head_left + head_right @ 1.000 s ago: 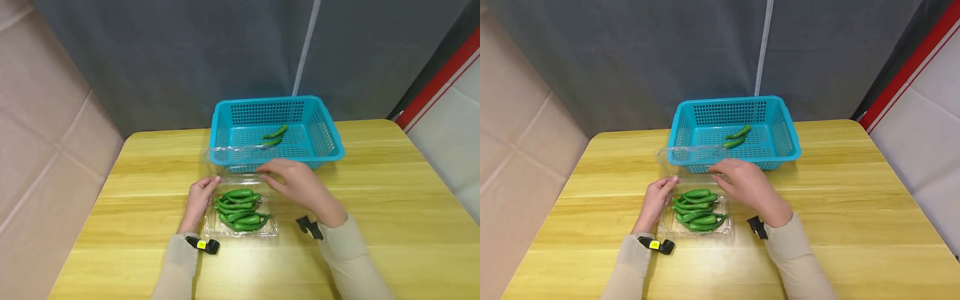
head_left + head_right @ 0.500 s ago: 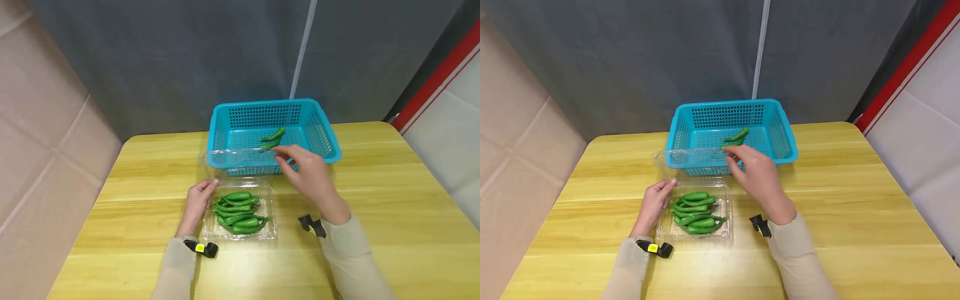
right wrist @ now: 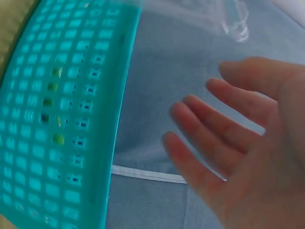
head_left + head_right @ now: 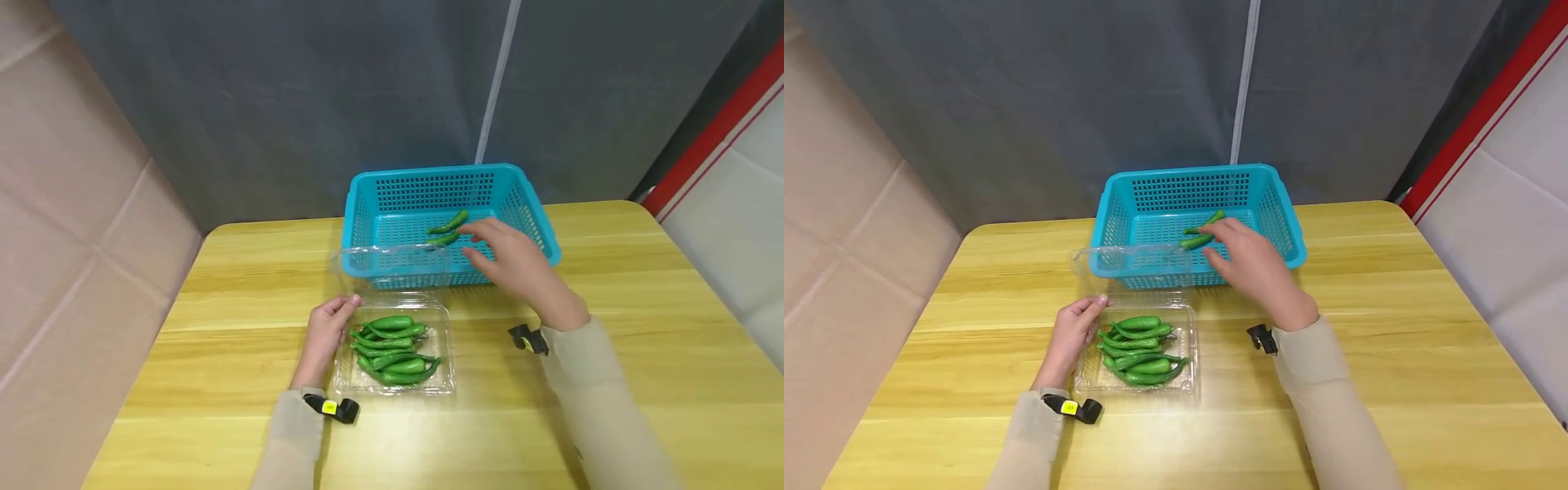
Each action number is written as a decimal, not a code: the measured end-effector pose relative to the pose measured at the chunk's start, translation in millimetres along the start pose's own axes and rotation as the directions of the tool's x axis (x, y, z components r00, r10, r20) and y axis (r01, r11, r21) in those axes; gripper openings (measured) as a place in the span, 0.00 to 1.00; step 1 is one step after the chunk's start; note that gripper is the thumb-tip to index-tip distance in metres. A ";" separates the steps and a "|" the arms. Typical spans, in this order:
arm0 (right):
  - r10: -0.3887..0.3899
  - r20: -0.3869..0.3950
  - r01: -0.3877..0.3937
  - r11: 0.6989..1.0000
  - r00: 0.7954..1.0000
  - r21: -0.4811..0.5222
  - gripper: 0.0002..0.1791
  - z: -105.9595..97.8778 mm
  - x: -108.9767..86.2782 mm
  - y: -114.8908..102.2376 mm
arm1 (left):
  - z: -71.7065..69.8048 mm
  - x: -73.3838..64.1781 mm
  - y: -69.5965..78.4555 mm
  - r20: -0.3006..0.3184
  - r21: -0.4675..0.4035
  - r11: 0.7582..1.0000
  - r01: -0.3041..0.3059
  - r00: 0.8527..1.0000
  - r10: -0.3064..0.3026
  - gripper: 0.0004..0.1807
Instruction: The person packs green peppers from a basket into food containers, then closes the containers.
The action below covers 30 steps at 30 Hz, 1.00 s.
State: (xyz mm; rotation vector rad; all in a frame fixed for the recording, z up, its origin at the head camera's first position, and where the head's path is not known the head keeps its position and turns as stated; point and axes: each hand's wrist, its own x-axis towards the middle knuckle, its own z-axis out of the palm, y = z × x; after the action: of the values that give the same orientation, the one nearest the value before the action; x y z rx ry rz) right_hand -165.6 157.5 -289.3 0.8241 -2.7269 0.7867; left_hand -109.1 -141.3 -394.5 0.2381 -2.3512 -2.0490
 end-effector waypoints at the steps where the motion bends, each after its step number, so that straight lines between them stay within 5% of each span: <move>1: 0.008 0.038 -0.008 1.000 0.999 -0.019 0.19 -1.6 3.2 1.1 | -0.6 -0.4 0.8 -0.002 0.003 1.000 -0.002 1.000 0.002 0.18; 11: 0.068 0.328 -0.010 0.985 0.942 -0.175 0.21 -17.8 34.9 11.9 | -0.4 -3.2 2.3 0.003 -0.007 1.000 -0.004 1.000 0.004 0.18; 25: 0.024 0.475 0.038 0.992 0.880 -0.121 0.16 -21.8 83.9 26.2 | 0.1 -7.8 5.3 -0.009 0.016 0.999 -0.035 0.999 0.035 0.18; 30: 0.022 0.537 0.053 0.991 0.843 -0.124 0.16 -15.1 98.4 33.0 | 2.3 -10.1 4.3 0.008 0.020 0.999 -0.030 1.000 0.030 0.19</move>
State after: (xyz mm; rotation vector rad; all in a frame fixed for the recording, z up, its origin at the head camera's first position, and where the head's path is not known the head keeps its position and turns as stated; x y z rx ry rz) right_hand -265.2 143.5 -259.6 1.1864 -3.2017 0.3952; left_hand -99.9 -137.2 -389.7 0.1938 -2.3655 -2.0179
